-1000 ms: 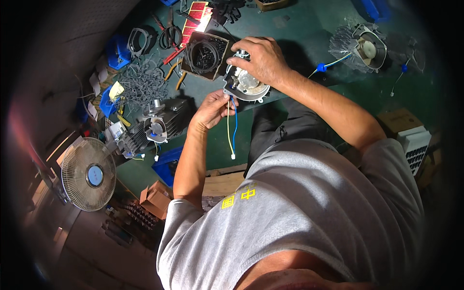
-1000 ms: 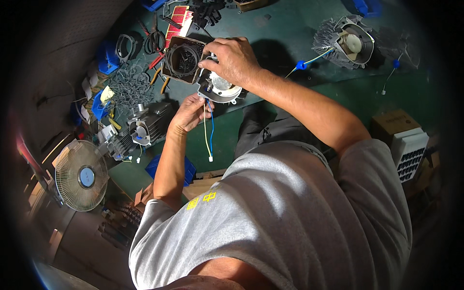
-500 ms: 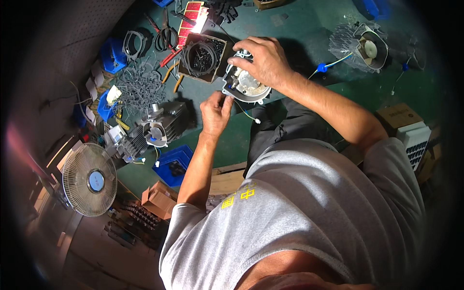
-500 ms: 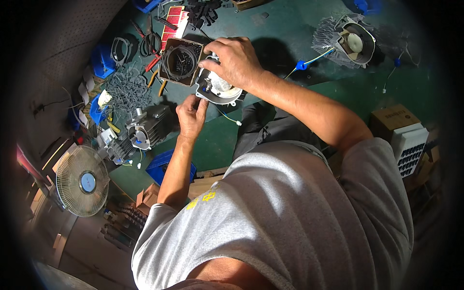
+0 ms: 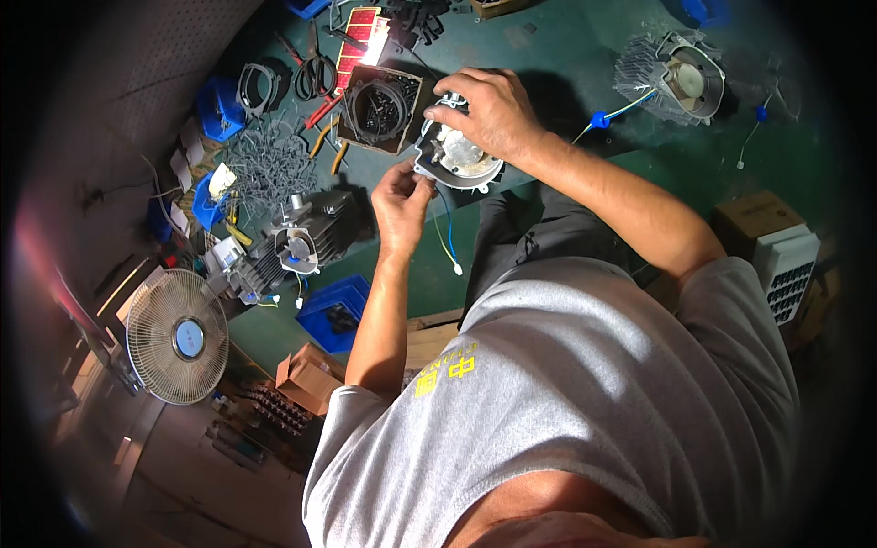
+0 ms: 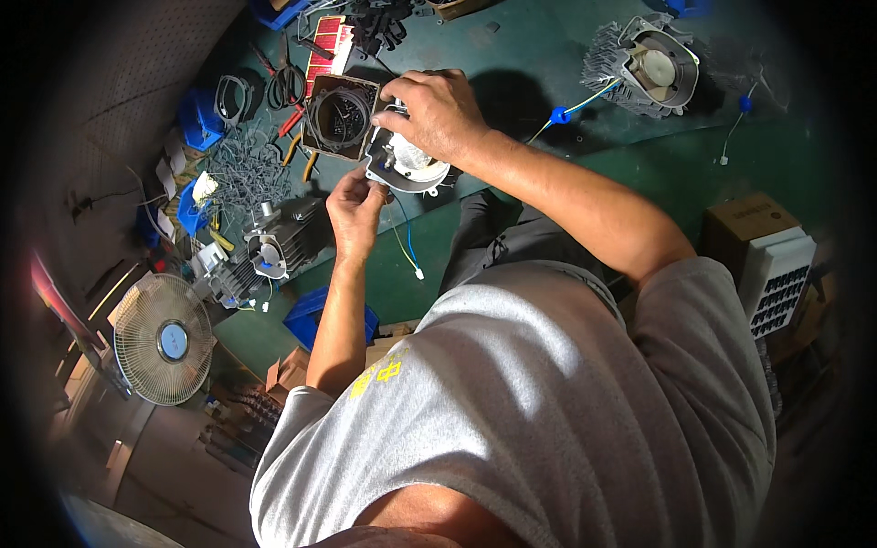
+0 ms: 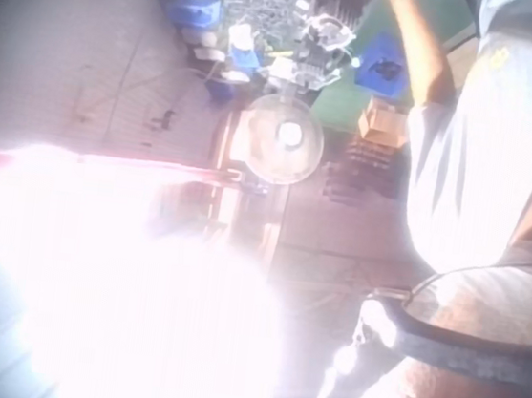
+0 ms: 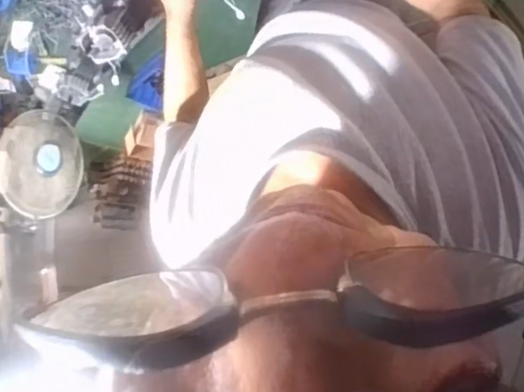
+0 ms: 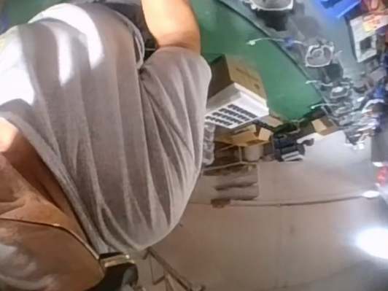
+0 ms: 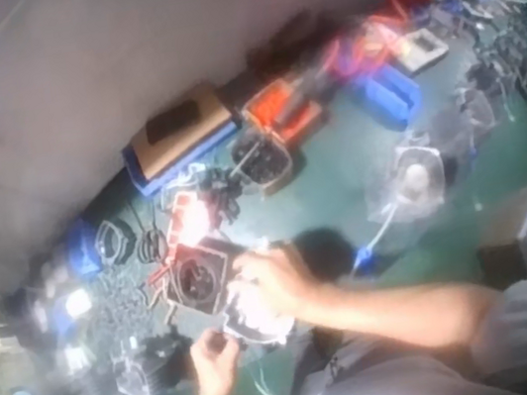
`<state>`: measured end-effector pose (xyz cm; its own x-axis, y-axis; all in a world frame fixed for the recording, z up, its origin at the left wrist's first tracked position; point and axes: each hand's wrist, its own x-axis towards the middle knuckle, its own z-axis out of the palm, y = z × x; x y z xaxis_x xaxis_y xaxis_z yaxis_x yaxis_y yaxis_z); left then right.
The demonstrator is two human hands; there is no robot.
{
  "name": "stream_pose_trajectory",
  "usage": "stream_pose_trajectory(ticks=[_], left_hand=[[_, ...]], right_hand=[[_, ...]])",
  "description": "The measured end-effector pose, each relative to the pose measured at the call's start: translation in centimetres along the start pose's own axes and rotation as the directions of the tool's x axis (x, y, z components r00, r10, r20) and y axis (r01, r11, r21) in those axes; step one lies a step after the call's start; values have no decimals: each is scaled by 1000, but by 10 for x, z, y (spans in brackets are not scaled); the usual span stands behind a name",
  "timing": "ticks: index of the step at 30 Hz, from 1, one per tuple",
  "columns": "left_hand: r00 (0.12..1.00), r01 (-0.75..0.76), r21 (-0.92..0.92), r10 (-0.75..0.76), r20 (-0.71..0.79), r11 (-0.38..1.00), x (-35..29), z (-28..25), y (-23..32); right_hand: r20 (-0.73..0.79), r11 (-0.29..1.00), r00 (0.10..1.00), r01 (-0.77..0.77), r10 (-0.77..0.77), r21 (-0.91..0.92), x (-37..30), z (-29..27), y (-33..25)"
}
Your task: The person assembles small electronic components on a workbench. They connect wires to circular metal housings, secure them with a tool, and place the finished units on the table.
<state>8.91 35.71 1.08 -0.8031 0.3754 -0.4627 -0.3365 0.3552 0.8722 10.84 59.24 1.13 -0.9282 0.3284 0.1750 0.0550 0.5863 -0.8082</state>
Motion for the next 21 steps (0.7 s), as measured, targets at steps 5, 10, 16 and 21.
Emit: stream_pose_trajectory(ticks=[5, 10, 16, 21], left_hand=[[999, -19, 98, 23, -39, 995, -1, 3, -2], [991, 71, 82, -61, -119, 994, 0, 7, 0], [992, 115, 9, -115, -61, 993, 1, 7, 13], [987, 153, 16, -152, -52, 988, 0, 4, 13]], right_hand=[[-15, 999, 1000, 19, -20, -39, -3, 5, -1], [-16, 997, 999, 35, -36, -66, -6, 9, -5], [-35, 996, 999, 16, -19, -92, -5, 12, -8], [-44, 997, 999, 28, -31, -67, -5, 14, -10]])
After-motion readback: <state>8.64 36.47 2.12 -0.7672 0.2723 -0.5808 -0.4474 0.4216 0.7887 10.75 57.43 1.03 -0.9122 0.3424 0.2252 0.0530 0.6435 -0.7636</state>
